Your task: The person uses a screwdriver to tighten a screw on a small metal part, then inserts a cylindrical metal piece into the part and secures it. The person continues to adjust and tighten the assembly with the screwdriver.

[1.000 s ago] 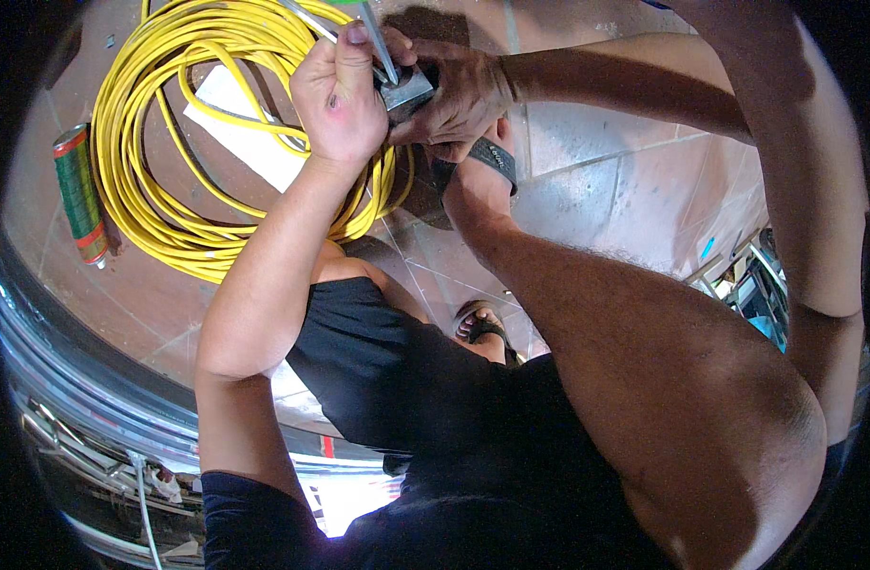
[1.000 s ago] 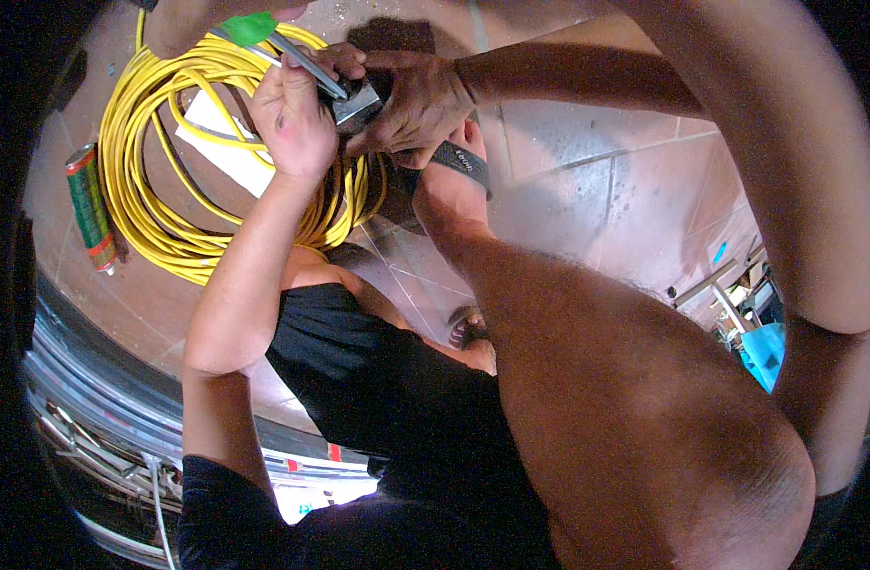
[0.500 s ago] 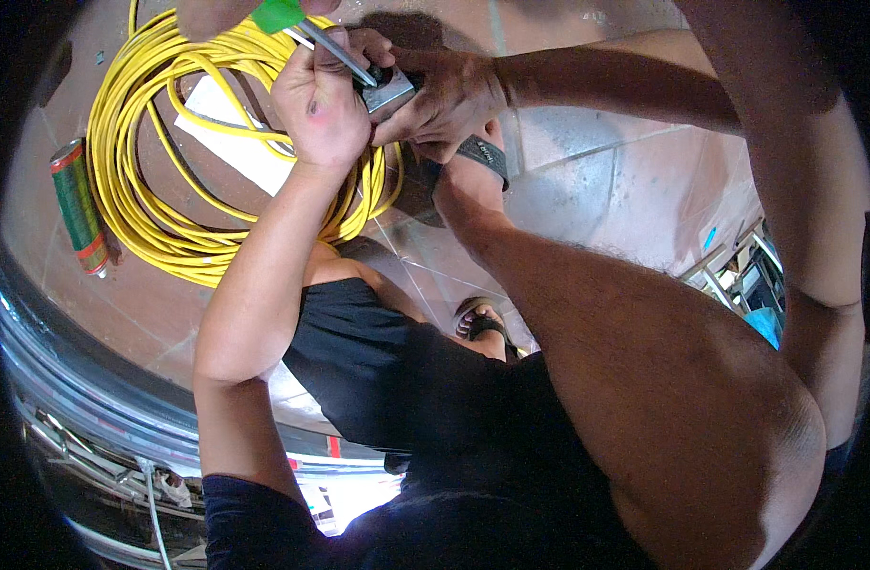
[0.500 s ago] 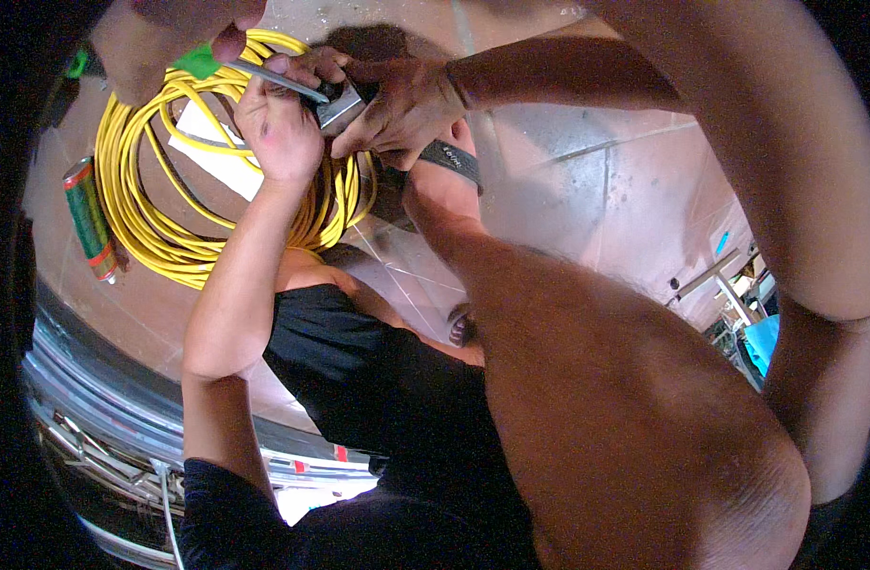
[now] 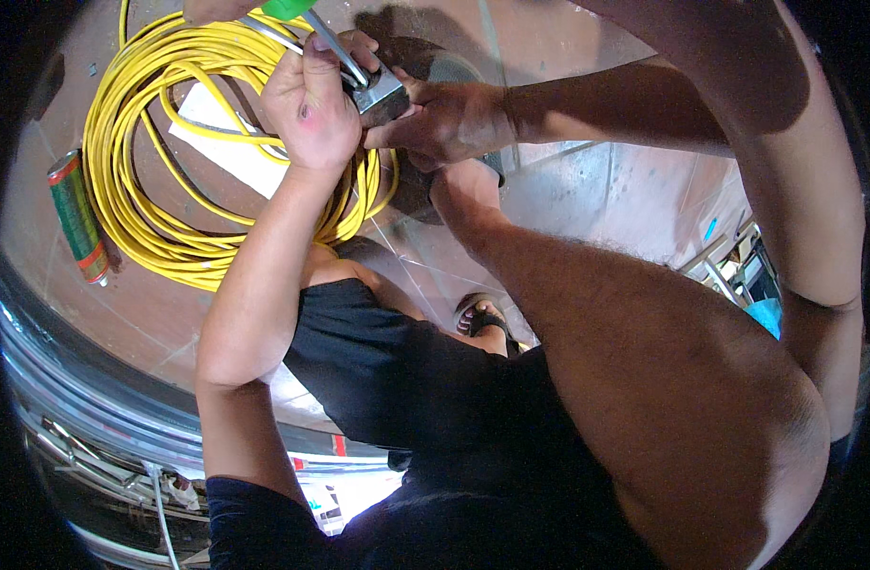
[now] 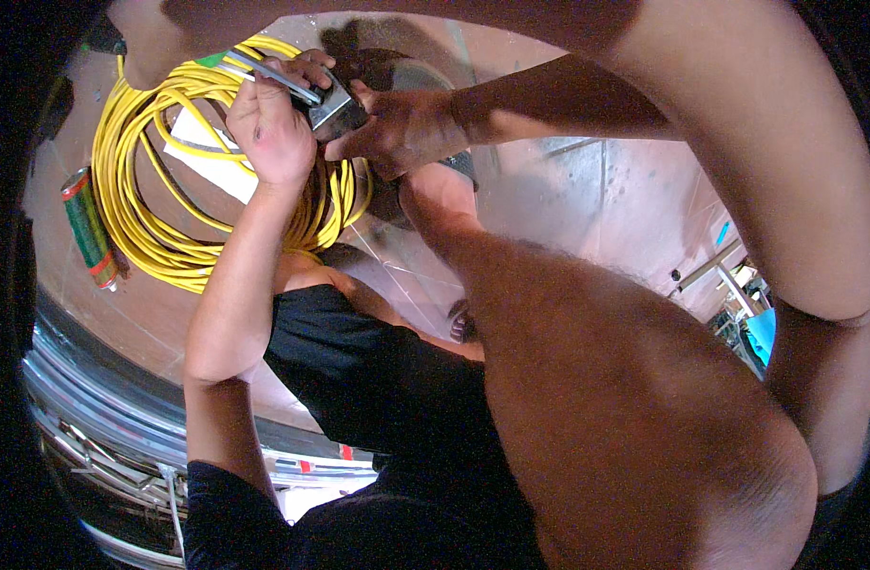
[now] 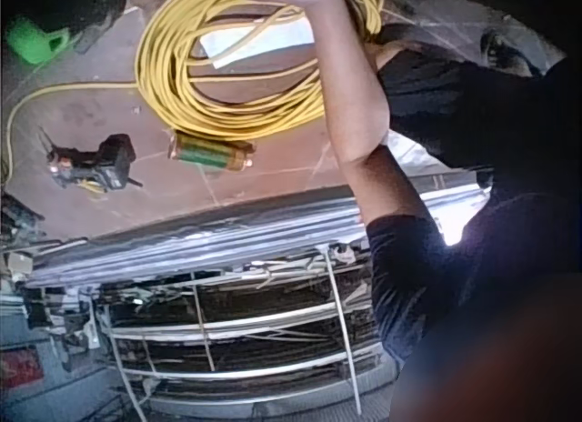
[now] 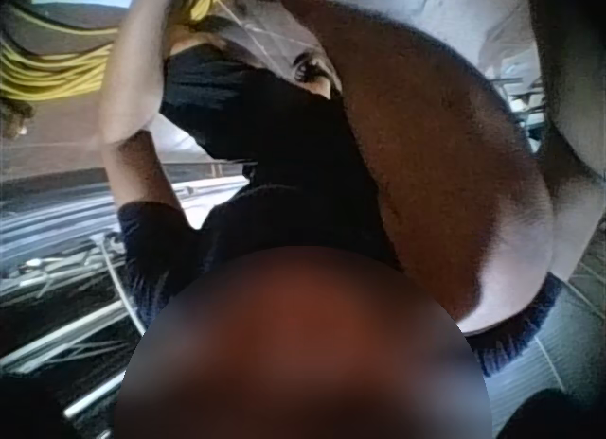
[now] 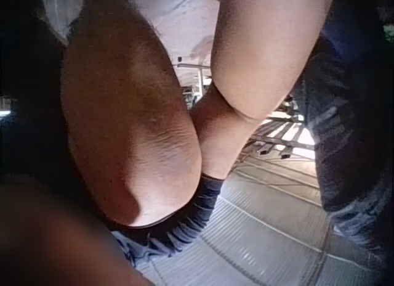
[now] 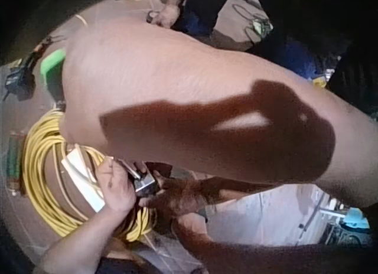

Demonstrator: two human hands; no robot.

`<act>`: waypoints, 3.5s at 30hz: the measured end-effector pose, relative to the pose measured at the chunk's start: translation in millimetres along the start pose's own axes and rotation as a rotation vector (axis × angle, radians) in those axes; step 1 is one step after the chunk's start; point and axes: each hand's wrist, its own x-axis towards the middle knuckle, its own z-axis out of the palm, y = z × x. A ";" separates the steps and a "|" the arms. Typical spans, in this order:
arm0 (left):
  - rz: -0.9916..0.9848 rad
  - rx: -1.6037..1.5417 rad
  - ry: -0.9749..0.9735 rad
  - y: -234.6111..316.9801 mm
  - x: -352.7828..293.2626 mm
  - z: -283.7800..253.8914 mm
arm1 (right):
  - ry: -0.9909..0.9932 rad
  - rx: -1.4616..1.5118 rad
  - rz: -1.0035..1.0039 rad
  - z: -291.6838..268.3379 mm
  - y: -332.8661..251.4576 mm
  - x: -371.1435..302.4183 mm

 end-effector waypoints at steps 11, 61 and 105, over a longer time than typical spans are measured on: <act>-0.013 0.066 0.003 3.8 1.3 -0.4 | 0.006 -0.015 0.002 2.7 2.4 -0.3; 0.006 -0.091 -0.168 -11.0 10.1 -18.9 | -0.103 0.329 -0.364 -263.1 -83.6 122.9; -0.271 0.915 -0.102 46.1 -17.9 14.4 | -0.321 0.022 -0.197 -150.4 168.1 44.4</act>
